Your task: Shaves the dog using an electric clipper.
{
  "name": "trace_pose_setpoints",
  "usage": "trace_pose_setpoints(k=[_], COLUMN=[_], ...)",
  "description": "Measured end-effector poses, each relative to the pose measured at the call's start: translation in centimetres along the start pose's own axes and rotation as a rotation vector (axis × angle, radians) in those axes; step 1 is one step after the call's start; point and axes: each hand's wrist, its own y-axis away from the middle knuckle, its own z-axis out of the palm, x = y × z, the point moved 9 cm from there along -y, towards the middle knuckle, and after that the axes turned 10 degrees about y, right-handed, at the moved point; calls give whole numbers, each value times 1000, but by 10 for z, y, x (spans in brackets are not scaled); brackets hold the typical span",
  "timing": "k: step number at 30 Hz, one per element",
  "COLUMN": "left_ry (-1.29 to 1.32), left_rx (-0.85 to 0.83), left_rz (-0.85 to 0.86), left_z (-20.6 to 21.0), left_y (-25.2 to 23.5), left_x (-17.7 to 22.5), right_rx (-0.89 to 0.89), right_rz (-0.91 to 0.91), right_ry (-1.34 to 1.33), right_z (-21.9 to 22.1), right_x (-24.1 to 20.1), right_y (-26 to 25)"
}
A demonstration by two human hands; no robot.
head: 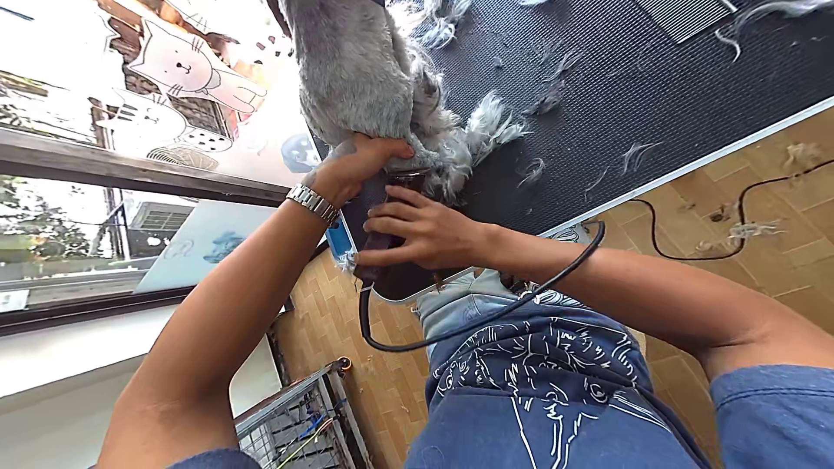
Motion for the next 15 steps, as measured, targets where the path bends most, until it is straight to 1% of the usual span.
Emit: trace_pose_setpoints(k=[3,5,6,8,10,11,13,15], left_ry=[-10,-4,-7,-19,-29,-38,-61,-92], left_rx=[31,46,50,60,75,77,77,75], left_rz=[-26,-26,-20,-13,-18,-20,-17,2], left_z=[0,2,1,0,-4,-4,-4,-5], left_y=[-2,-2,-1,2,2,3,4,4], left_x=[-5,-5,-5,-2,-1,-1,1,2], right_rx=[103,142,142,134,96,95,102,114], right_rz=[187,244,222,114,34,35,92,128], right_ry=[39,23,-1,-40,-55,-49,-19,-16], right_z=[2,1,1,-1,-2,-1,2,5], right_x=[15,10,2,-15,-21,-16,0,6], right_y=[1,-1,-1,1,2,2,3,2])
